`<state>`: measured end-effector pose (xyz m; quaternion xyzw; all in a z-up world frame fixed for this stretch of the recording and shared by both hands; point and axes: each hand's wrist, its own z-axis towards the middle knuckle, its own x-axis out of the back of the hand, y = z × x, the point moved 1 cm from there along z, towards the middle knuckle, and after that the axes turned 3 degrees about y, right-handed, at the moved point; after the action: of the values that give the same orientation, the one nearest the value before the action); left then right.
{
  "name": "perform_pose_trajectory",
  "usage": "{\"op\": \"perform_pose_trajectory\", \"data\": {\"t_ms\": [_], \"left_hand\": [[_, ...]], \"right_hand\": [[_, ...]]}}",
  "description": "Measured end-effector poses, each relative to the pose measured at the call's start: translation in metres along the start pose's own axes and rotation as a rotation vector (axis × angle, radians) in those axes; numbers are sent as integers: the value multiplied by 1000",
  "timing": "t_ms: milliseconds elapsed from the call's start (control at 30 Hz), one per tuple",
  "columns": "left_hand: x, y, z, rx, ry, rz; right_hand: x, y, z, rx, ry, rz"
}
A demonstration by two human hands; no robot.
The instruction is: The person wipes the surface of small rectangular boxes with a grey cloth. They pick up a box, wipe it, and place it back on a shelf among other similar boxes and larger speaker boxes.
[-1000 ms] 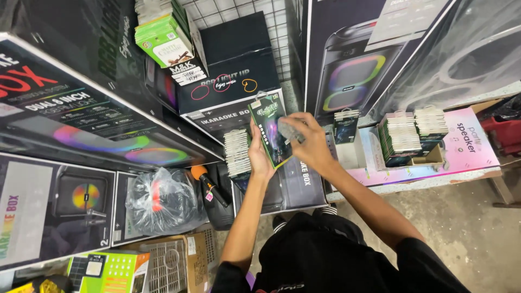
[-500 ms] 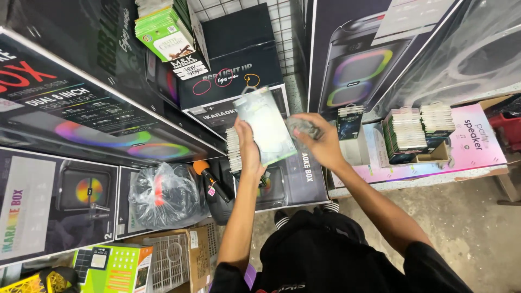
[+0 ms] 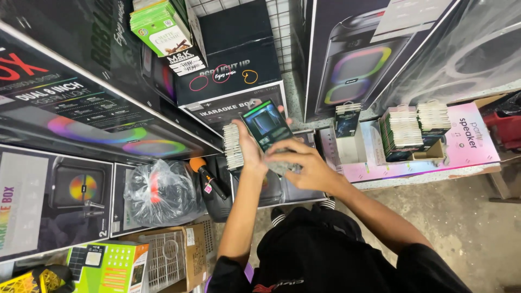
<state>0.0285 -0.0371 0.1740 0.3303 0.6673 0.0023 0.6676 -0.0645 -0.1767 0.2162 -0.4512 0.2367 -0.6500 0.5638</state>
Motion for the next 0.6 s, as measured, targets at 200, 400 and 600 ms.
{"op": "perform_pose_trajectory", "data": {"t_ms": [200, 400, 600], "left_hand": [[6, 11, -1, -74, -5, 137], [-6, 1, -10, 70, -5, 63], [-23, -12, -13, 185, 50, 212]], "right_hand": [[19, 18, -2, 54, -65, -143], [41, 6, 35, -172, 134, -160], [25, 11, 44, 6, 316, -302]]}}
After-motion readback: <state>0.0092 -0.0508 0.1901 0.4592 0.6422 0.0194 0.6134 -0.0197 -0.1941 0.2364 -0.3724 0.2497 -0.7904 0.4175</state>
